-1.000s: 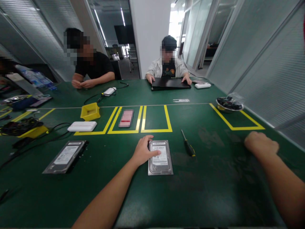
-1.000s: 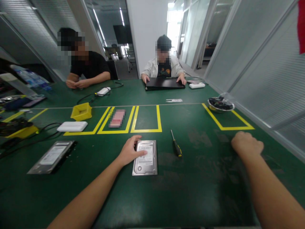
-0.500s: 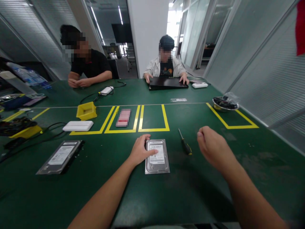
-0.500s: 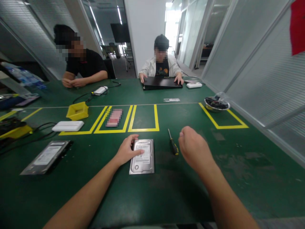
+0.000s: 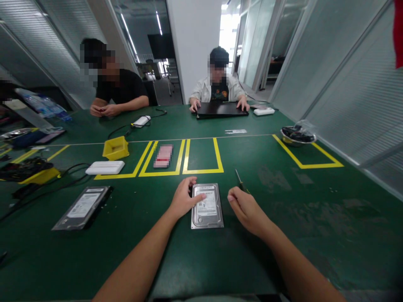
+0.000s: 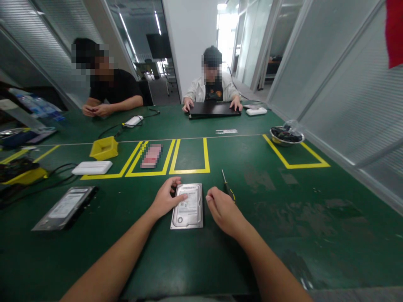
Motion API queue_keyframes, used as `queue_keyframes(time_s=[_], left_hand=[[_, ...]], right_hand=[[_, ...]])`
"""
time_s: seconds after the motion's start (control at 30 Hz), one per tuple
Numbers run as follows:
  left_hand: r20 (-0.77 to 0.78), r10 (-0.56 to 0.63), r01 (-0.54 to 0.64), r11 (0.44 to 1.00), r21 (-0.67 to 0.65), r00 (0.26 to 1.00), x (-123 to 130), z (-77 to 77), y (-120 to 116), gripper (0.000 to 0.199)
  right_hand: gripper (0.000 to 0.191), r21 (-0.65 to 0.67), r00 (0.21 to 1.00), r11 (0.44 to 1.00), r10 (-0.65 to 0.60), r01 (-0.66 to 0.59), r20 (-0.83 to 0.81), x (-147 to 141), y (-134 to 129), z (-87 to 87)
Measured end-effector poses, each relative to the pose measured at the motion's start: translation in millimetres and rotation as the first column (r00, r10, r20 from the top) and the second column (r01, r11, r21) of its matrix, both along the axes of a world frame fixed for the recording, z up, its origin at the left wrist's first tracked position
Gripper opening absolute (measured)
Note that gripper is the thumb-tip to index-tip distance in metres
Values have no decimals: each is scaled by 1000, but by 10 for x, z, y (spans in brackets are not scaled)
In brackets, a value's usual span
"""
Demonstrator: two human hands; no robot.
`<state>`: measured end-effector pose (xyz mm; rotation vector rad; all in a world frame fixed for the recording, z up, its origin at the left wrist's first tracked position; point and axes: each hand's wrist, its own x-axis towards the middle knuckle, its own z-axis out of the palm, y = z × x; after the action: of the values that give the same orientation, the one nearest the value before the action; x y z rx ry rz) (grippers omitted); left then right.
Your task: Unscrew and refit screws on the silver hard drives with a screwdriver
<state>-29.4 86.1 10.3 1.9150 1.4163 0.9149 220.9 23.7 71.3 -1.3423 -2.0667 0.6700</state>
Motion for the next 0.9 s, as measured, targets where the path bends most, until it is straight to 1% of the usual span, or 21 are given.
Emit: queue_keyframes(time_s=[0.13, 0.23, 0.3, 0.37, 0.47, 0.53, 0.67, 0.8, 0.9], left_hand=[[18, 11, -11, 1000, -8, 1000, 12, 50, 8, 60], [-2, 13, -13, 1000, 17, 1000, -7, 77, 26, 40], [-45, 16, -14, 998, 55, 999, -33, 103, 43, 30], [-118, 31, -20, 995, 100, 992, -70, 136, 60, 28], [-271, 74, -36, 990, 140, 960, -156, 175, 86, 30], [-388, 100, -42, 987, 156, 916, -239, 169, 102, 32], [-561, 173, -74, 978, 194, 809, -447, 76, 136, 40], [-654, 239, -139, 970, 202, 717, -637, -47, 177, 57], [-694, 305, -248, 951, 185, 652, -759, -98, 215, 73]], right_hand=[[19, -5, 1000, 1000, -6, 6, 3, 23, 0, -24], [19, -15, 1000, 1000, -9, 10, 2, 2, -3, -37], [18, -23, 1000, 1000, 4, -3, 10, -26, -14, -55], [17, -17, 998, 1000, 25, -24, 64, -61, -30, -81], [16, 18, 969, 997, 63, -70, 238, -103, -52, -133], [15, 32, 943, 995, 80, -95, 323, -115, -59, -166], [13, 36, 915, 992, 100, -123, 390, -99, -58, -215], [16, 31, 891, 986, 137, -166, 432, -78, -56, -240], [21, 34, 880, 978, 168, -204, 443, -81, -57, -242]])
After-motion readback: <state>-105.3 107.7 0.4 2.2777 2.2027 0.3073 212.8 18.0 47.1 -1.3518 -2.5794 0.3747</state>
